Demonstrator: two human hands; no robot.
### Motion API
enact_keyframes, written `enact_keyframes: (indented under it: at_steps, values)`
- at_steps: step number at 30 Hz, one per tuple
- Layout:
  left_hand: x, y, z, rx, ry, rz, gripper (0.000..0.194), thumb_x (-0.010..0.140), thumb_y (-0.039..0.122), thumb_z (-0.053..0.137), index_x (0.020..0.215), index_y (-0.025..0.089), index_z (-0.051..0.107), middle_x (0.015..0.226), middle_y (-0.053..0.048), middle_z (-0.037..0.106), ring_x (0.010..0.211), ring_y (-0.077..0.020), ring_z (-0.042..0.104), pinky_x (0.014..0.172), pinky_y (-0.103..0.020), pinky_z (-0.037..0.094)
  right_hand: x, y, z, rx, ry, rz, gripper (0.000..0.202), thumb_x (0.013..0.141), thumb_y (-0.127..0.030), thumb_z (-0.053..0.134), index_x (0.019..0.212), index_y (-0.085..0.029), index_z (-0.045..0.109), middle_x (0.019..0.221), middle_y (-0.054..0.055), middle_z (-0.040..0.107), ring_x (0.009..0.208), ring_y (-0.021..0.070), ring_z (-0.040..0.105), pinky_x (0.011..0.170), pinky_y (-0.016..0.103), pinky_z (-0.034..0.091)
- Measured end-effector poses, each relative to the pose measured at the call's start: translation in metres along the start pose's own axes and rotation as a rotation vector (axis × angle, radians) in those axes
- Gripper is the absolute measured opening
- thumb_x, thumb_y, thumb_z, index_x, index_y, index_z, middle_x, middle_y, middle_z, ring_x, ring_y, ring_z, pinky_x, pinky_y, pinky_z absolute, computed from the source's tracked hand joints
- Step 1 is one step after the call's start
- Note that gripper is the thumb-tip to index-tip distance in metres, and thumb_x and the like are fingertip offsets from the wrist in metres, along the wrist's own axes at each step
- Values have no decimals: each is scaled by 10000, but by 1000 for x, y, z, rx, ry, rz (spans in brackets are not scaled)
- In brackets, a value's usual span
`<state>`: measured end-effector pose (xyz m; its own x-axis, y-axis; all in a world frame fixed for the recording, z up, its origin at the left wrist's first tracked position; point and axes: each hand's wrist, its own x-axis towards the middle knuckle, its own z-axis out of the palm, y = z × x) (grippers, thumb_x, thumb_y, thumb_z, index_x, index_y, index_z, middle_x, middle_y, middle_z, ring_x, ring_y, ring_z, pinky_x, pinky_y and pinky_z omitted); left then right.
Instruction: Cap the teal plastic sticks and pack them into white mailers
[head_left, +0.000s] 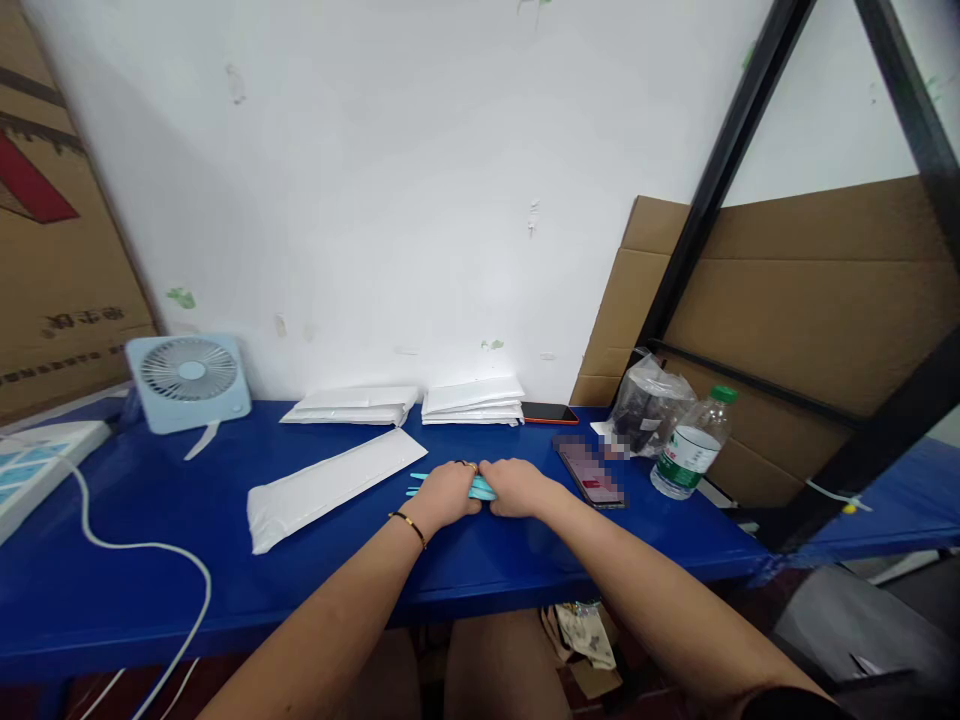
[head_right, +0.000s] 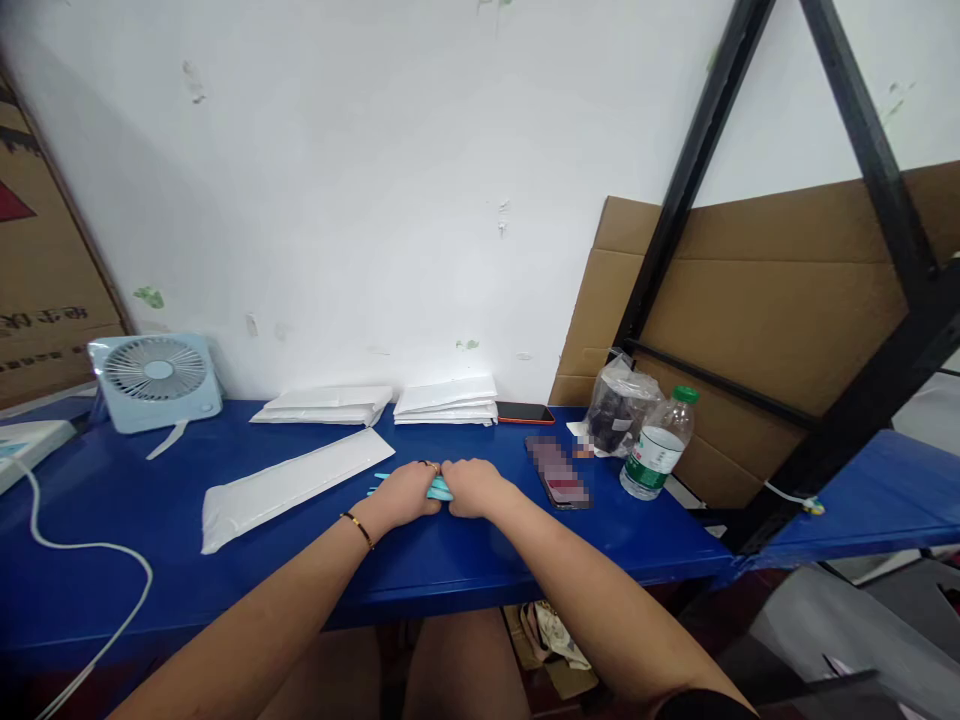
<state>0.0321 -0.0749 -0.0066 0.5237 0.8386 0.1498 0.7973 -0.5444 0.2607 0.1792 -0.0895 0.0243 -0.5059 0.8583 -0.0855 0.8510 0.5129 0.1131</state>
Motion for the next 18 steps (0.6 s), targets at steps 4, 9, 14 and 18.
enact_keyframes:
  at_steps: [4, 9, 14, 18]
  values:
    - [1, 2, -8, -133, 160, -101, 220, 698, 253, 586, 903, 174, 570, 841, -83, 659, 828, -270, 616, 705, -321, 435, -6, -3, -59, -82, 4, -13, 440, 630, -355, 665, 1007, -157, 558, 919, 126, 648, 792, 290, 622, 595, 325, 441]
    - [11, 21, -21, -415, 373, -143, 307, 856, 433, 398, 941, 177, 546, 770, -31, 649, 674, -166, 615, 600, -245, 430, -23, -1, -141, 44, 443, -5, 605, 777, -665, 405, 1158, -206, 504, 1054, 102, 616, 911, 246, 577, 671, 313, 420]
    - [15, 36, -8, -850, 433, -174, 312, 722, 463, 576, 689, 154, 550, 558, 0, 588, 507, -139, 552, 498, -233, 394, -11, -19, -131, 93, 395, -50, 608, 886, -598, 197, 852, -177, 635, 875, 94, 645, 814, 211, 586, 663, 303, 398]
    - [10, 34, 3, -915, 413, -193, 290, 673, 395, 622, 551, 158, 507, 502, -3, 562, 477, -130, 527, 483, -234, 379, -6, -23, -102, 170, 431, -122, 558, 916, -522, 229, 804, -167, 645, 838, 85, 652, 836, 203, 589, 832, 366, 379]
